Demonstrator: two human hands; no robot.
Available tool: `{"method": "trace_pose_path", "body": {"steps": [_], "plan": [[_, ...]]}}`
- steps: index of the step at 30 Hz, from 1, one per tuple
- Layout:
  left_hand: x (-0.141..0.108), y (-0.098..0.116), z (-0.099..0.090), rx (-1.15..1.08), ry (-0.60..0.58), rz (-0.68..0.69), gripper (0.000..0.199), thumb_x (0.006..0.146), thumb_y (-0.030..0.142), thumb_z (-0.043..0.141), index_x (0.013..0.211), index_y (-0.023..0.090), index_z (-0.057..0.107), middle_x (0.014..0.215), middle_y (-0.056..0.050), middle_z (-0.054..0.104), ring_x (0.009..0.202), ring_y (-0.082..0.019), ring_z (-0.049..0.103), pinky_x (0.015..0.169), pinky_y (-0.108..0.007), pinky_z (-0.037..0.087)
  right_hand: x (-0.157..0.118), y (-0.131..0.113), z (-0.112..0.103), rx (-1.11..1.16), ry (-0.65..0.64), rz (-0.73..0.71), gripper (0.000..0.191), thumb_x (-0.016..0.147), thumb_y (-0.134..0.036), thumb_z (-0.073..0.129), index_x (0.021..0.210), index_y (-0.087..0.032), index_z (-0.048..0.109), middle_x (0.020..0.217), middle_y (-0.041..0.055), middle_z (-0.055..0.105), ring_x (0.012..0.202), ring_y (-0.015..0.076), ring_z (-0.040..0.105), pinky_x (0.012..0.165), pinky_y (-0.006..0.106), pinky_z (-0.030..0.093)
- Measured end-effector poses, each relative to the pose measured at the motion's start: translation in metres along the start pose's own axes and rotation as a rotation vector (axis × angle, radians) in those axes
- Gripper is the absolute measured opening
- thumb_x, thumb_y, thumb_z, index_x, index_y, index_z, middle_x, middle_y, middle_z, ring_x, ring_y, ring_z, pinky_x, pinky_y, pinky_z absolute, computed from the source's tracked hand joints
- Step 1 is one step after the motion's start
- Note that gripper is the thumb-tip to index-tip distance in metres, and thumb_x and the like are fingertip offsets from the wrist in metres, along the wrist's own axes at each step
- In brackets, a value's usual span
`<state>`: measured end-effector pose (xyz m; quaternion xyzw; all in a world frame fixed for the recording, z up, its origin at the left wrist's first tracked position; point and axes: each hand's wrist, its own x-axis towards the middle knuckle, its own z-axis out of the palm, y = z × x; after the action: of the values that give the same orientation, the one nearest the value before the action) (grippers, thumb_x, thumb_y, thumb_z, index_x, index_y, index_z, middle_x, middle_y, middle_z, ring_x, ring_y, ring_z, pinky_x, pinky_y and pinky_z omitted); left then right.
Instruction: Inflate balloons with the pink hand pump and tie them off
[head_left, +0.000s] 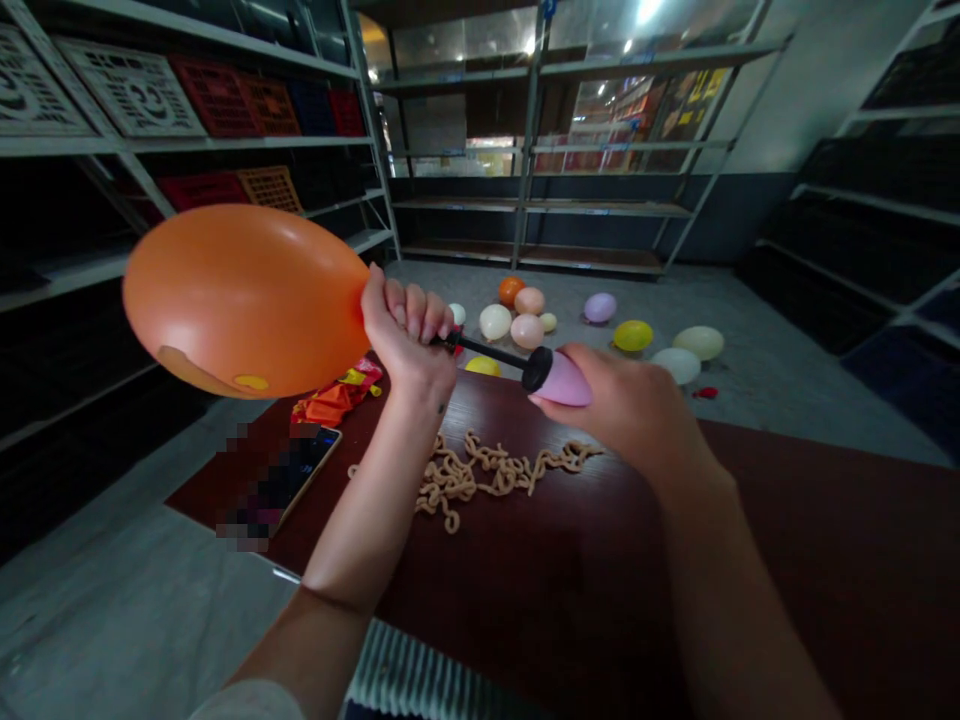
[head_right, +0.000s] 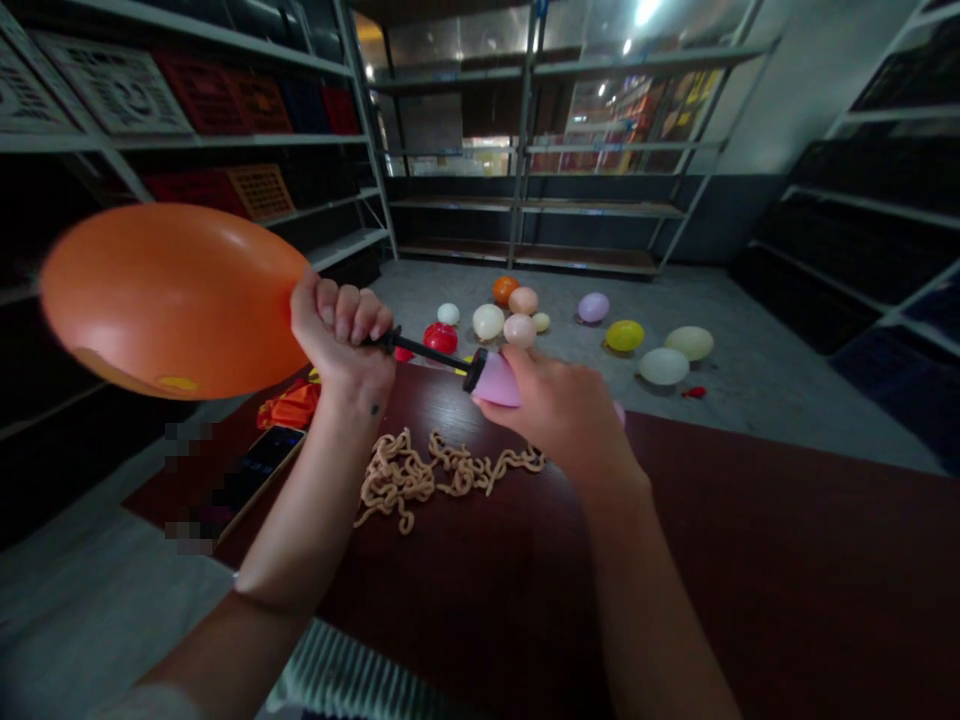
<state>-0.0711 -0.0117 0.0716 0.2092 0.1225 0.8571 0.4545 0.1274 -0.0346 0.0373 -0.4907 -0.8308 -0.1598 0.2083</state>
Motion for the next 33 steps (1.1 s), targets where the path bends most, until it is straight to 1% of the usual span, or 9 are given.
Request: {"method": "trace_pose_path", "body": {"steps": [3,6,8,10,14,19,24,27,33], "plan": [[-0.014,-0.021,0.003,-0.003,-0.028,-0.091,0.057,0.102,0.036,0.045,0.053,0.019,0.022,0.041,0.007,0.017,0.031,-0.007,0.018,0.035,-0.024,0.018,0.001,-0.006,0.0,0.018,-0.026,0.007,0.033,0.088,-0.048,0.057,0.104,-0.019,0.062,0.094,0.0082,0.074,0.076,0.0226,0.066,0.059,0.031,0.033],[-0.026,-0.042,0.001,0.01,-0.036,-0.199,0.059,0.102,0.041,0.045,0.053,0.019,0.021,0.04,0.007,0.017,0.032,-0.007,0.018,0.036,-0.023,0.018,0.002,-0.008,0.002,0.017,-0.049,0.016,0.037,0.087,-0.046,0.058,0.111,-0.018,0.062,0.098,0.01,0.074,0.078,0.0236,0.066,0.059,0.031,0.034],[-0.029,-0.05,-0.001,0.014,-0.041,-0.258,0.059,0.103,0.04,0.043,0.054,0.018,0.02,0.04,0.007,0.017,0.032,-0.007,0.018,0.036,-0.022,0.018,0.002,-0.009,0.005,0.01,-0.061,0.016,0.04,0.087,-0.047,0.057,0.116,-0.018,0.061,0.1,0.0105,0.074,0.08,0.0246,0.067,0.06,0.032,0.035],[-0.027,-0.053,-0.002,0.018,-0.03,-0.294,0.058,0.104,0.038,0.04,0.054,0.018,0.019,0.039,0.007,0.017,0.032,-0.007,0.017,0.036,-0.022,0.018,0.002,-0.008,0.007,-0.001,-0.065,0.026,0.043,0.088,-0.048,0.056,0.119,-0.019,0.061,0.099,0.0097,0.074,0.08,0.0249,0.067,0.06,0.032,0.035],[-0.018,-0.049,-0.003,0.026,0.033,-0.31,0.056,0.103,0.034,0.04,0.054,0.018,0.019,0.04,0.007,0.017,0.032,-0.007,0.017,0.037,-0.022,0.018,0.004,-0.009,0.013,0.02,-0.045,0.05,0.046,0.088,-0.051,0.056,0.12,-0.02,0.062,0.096,0.0088,0.074,0.079,0.0238,0.068,0.061,0.031,0.035],[-0.001,-0.035,-0.007,-0.02,0.053,-0.274,0.055,0.103,0.03,0.04,0.053,0.019,0.019,0.04,0.007,0.016,0.031,-0.007,0.017,0.037,-0.023,0.018,0.004,-0.005,0.017,0.043,-0.018,0.041,0.048,0.086,-0.055,0.059,0.12,-0.022,0.063,0.098,0.0076,0.075,0.081,0.0246,0.068,0.062,0.031,0.037],[0.02,-0.016,-0.015,-0.033,0.102,-0.195,0.051,0.102,0.026,0.04,0.056,0.019,0.02,0.041,0.008,0.016,0.031,-0.007,0.018,0.037,-0.022,0.019,0.002,0.009,0.019,0.005,-0.016,0.041,0.044,0.083,-0.057,0.062,0.113,-0.024,0.065,0.095,0.0068,0.074,0.082,0.0259,0.067,0.063,0.032,0.037],[0.031,-0.006,-0.021,-0.067,0.126,-0.161,0.05,0.102,0.027,0.041,0.057,0.02,0.021,0.041,0.008,0.017,0.031,-0.007,0.019,0.037,-0.022,0.019,0.001,0.019,0.02,-0.036,0.011,0.041,0.046,0.082,-0.059,0.062,0.114,-0.025,0.065,0.095,0.007,0.075,0.083,0.0266,0.067,0.063,0.032,0.037],[0.039,-0.001,-0.025,-0.133,0.154,-0.162,0.049,0.102,0.026,0.039,0.057,0.019,0.02,0.042,0.008,0.017,0.032,-0.007,0.018,0.038,-0.022,0.018,0.0,0.031,0.014,-0.117,0.043,0.057,0.045,0.085,-0.055,0.059,0.115,-0.023,0.067,0.094,0.0083,0.075,0.082,0.0262,0.068,0.063,0.033,0.04]]}}
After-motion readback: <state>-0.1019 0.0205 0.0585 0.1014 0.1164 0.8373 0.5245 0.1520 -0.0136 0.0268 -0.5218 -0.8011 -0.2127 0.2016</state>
